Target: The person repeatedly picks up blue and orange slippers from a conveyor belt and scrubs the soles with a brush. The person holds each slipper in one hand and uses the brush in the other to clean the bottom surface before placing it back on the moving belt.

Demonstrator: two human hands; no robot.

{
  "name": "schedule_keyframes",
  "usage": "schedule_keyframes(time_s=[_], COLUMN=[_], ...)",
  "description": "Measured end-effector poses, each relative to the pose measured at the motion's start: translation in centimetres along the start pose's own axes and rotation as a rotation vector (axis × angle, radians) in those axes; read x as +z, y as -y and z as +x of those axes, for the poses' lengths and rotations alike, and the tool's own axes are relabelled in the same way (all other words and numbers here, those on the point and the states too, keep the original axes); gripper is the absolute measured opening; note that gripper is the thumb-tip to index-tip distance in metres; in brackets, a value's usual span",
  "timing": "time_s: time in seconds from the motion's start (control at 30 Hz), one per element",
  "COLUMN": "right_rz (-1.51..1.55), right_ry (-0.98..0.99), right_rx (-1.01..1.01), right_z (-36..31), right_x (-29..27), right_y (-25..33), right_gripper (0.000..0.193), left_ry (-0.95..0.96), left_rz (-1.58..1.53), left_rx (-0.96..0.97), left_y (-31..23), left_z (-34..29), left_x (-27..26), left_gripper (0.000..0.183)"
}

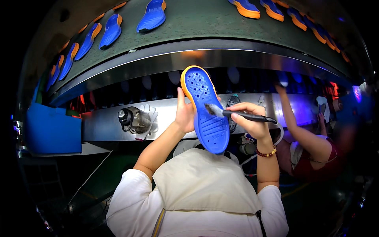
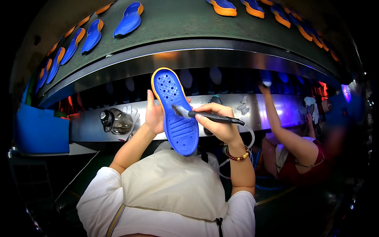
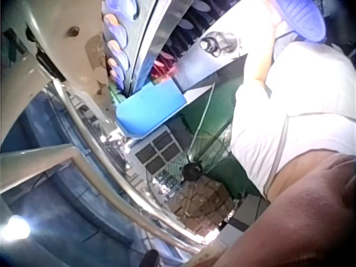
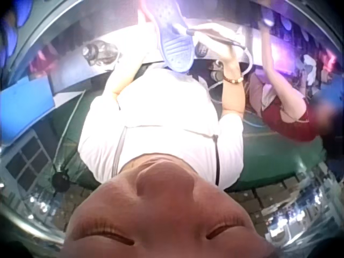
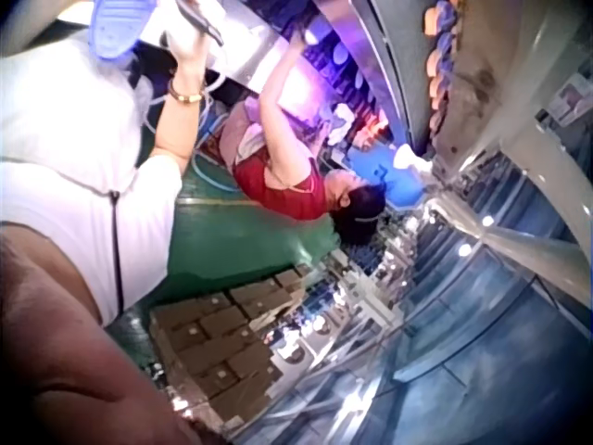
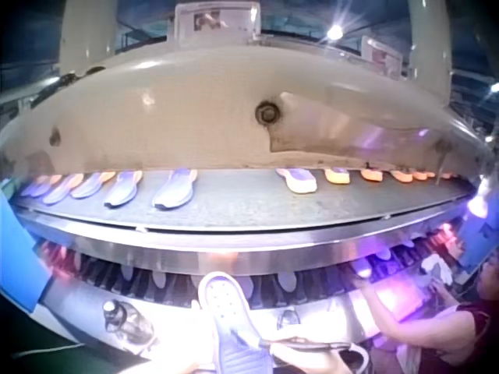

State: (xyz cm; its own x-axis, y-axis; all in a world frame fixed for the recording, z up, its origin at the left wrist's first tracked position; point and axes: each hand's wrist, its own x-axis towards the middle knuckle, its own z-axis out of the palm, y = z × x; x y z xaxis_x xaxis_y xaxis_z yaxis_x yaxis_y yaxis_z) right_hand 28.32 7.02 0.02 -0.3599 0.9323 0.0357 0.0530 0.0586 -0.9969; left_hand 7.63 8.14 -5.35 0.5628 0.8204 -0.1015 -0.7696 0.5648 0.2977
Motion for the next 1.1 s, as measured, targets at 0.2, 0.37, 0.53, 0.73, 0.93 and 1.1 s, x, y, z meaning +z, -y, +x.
schedule_keyframes(time_s=[0.2,0.37,0.53,0.73,0.93,1.1], right_rz=[-0.368,-0.176,-0.2,-0.065,0.218,0.625], right_ry=[0.225,0.255,0.214,0.157,0.438,0.049], right_rx=[-0.446,-0.368,-0.415,-0.265,-0.292,-0.057], right_z=[-1.8,-1.1,-1.0,-1.5,-1.2,-1.5], right_x=[3.2,1.4,3.3,1.2,0.4,2.3], right_y=[1.7,2.6,3.2,1.2,0.5,-0.4], right_gripper=[0.016,0.014,0.018,0.018,0.021,0.018], left_ry=[-0.062,-0.064,0.01,-0.089,0.003,-0.093], left_rz=[0.167,0.107,0.086,0.093,0.129,0.244], left_rx=[0.157,0.159,0.206,0.306,0.288,0.373], left_y=[-0.4,-0.4,-0.7,-2.7,-4.1,-3.5], left_z=[0.3,-0.8,0.0,-0.9,-0.2,-0.8], left_x=[-0.3,1.3,2.3,2.9,4.2,5.5], left_gripper=[0.082,0.081,0.089,0.086,0.086,0.078])
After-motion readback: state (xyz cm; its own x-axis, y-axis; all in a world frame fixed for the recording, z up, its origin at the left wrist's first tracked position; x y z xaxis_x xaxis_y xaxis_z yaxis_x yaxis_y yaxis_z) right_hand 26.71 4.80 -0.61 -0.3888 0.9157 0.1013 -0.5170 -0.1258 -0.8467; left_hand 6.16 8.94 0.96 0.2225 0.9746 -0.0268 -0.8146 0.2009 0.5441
